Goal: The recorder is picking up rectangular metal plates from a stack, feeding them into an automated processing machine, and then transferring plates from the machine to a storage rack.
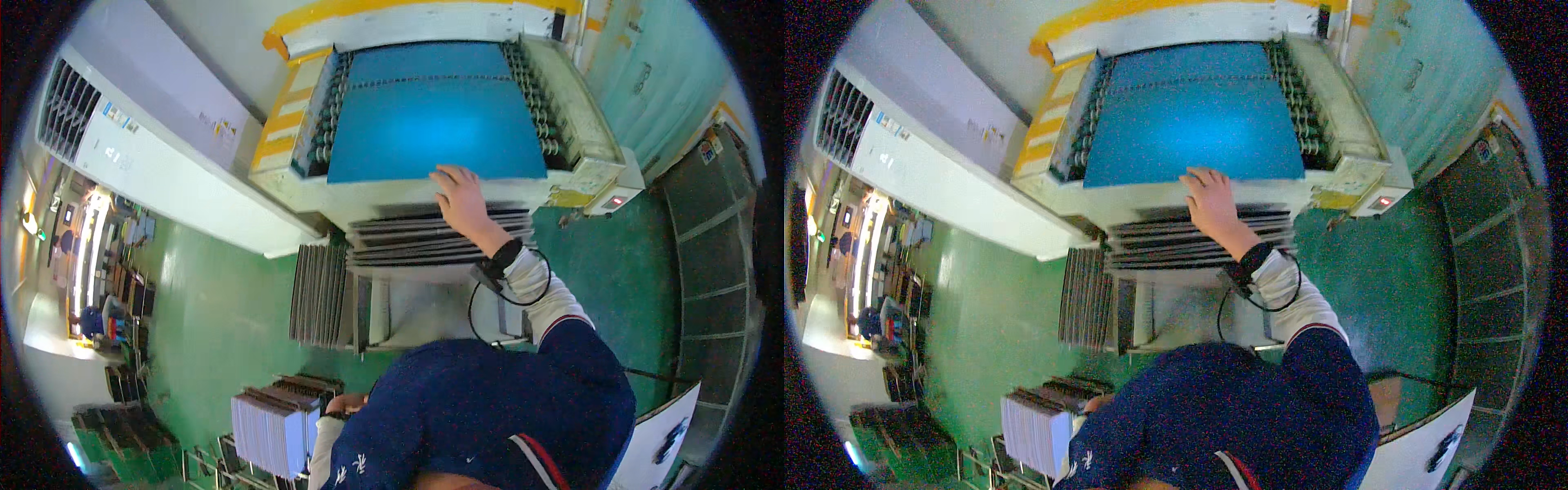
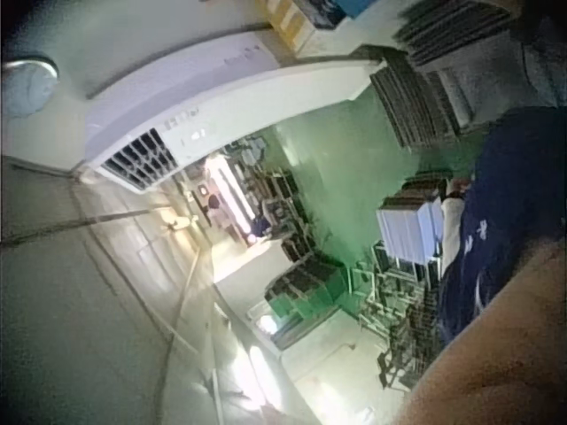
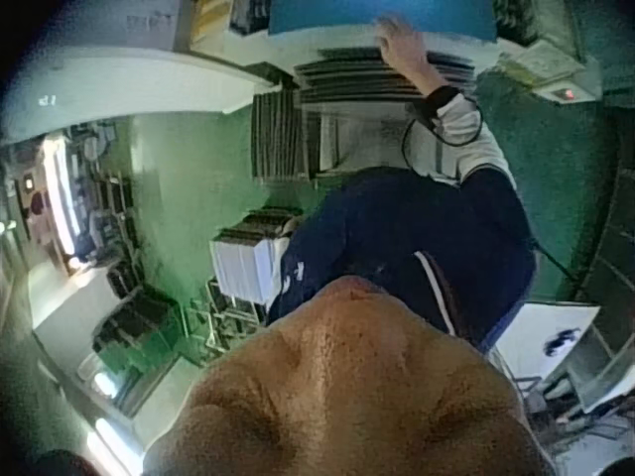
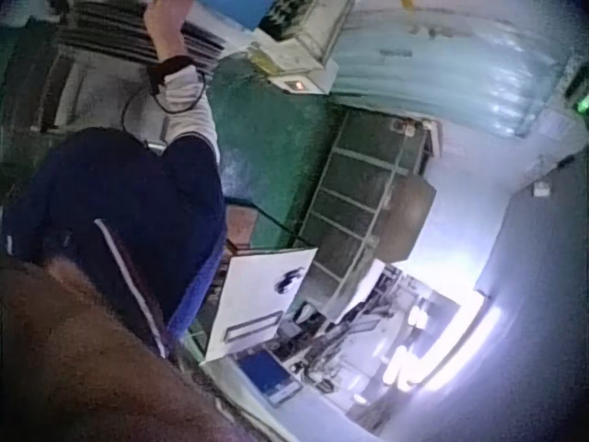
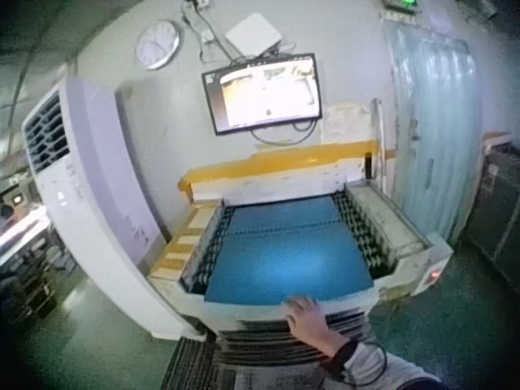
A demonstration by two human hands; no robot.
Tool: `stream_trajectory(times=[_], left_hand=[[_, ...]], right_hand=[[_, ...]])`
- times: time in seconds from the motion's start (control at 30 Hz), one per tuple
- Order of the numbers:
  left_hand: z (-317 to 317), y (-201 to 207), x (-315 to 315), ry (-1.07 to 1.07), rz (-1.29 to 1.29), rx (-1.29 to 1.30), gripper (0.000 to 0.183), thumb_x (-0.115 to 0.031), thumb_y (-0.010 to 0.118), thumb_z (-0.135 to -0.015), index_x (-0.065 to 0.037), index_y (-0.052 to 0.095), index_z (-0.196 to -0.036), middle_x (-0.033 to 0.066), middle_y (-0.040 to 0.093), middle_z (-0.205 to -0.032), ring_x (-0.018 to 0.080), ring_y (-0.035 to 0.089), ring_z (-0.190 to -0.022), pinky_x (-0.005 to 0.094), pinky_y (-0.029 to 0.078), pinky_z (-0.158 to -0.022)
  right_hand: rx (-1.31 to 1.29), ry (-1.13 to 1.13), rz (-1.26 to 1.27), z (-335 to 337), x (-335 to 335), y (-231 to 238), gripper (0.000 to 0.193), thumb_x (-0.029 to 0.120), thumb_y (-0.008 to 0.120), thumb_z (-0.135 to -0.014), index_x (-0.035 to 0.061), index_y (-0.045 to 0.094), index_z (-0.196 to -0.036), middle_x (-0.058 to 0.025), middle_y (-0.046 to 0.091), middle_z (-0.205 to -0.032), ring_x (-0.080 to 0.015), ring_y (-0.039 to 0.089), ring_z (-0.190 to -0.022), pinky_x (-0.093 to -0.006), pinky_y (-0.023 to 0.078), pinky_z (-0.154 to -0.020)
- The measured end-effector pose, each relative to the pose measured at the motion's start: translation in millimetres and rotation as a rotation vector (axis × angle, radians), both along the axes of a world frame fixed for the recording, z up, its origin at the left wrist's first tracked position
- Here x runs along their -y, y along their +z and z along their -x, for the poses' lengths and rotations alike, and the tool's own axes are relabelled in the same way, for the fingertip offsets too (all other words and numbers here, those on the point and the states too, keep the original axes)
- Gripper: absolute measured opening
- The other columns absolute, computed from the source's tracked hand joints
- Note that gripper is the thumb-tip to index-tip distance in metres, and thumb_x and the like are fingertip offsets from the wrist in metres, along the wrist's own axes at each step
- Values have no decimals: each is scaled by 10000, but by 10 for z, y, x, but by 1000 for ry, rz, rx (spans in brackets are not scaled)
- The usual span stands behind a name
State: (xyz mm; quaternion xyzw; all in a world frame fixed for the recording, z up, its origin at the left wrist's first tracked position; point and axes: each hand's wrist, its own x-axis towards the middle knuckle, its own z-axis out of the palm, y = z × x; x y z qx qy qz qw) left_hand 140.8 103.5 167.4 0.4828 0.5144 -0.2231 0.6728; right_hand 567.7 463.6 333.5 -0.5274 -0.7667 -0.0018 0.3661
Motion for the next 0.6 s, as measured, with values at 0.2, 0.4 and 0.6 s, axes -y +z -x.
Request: stream_trajectory(times=[0.2,0.4,0.6], left_hand=[[-45,52,-91,-12,-13,21,612,-332,763,-700,-120,584,-1246,95,630,-1197,259,584,-1080,384,442,-908],[-60,38,-53,2,-1,30,614,-331,761,-702,-121,581,-1251,96,627,-1207,261,581,-1090,385,440,-914],[-53,-3,-57,-10,-5,38,617,-330,759,-704,-123,577,-1256,96,623,-1217,262,578,-1100,386,438,-921]], right_hand=[[-106,150,35,20,462,-234,290,86,646,-783,65,602,-1069,-108,601,-1060,-336,548,-985,-437,445,-858],[-53,198,358,9,980,-781,225,135,663,-783,52,638,-991,-139,615,-963,-344,574,-930,-446,473,-797],[36,154,399,-44,1211,-997,256,159,660,-786,71,624,-1024,-124,609,-988,-333,566,-966,-447,457,-843]])
